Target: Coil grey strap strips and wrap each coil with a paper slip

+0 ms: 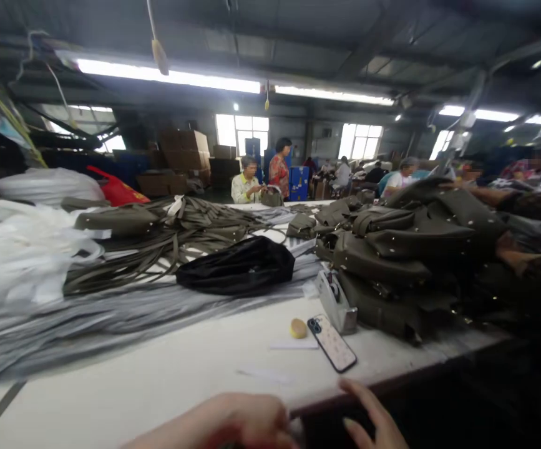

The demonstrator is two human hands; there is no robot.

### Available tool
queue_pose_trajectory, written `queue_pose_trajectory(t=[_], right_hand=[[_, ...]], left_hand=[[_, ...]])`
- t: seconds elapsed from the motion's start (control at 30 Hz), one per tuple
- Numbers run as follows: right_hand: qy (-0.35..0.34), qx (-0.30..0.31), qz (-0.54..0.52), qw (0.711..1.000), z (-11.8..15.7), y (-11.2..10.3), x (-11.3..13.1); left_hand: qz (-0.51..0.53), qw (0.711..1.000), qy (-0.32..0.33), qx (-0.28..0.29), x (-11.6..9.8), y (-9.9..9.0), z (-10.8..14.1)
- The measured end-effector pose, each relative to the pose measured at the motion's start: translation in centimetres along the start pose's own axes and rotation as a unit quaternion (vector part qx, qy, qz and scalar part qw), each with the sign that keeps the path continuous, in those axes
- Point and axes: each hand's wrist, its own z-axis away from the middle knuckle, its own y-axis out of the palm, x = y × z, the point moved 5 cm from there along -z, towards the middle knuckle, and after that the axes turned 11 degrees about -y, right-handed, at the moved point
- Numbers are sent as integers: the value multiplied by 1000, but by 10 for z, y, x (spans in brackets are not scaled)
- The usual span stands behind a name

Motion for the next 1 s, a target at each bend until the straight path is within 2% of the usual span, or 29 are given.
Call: queue_pose_trajectory(t=[0.03,0.07,0.13,0.2,0.27,0.37,0.47,0.6,0.7,0.77,0.83,0.93,1.0], right_hand=[[-24,96,-73,992,2,16,18],[-51,192,-145,969,4,27,37],[-5,259,-190,947,2,23,50],[41,280,-174,943,-1,1,37],[61,254,-144,954,-2,-29,6],[82,171,-128,974,1,-67,-51],[119,134,-116,977,5,-86,-94],[140,107,-73,982,-4,-111,-124],[148,143,-25,978,-14,-125,-139],[146,192,3,970,-19,-123,-139],[129,238,19,962,-23,-112,-126],[89,283,33,954,-29,-83,-83],[75,269,36,960,-33,-64,-48]], left_hand=[[0,999,2,55,-8,22,-9],[-6,995,10,104,-18,39,-18],[-18,982,32,185,-36,58,-32],[-8,966,29,258,-42,59,-35],[18,946,15,324,-36,49,-26],[78,949,25,303,-18,22,-6],[112,947,20,300,-2,4,14],[141,940,5,311,15,-4,28],[160,937,-8,311,28,-9,29],[179,934,9,308,30,-15,27],[195,929,39,312,26,-25,22],[198,927,82,308,8,-42,12],[177,931,111,301,-9,-48,5]])
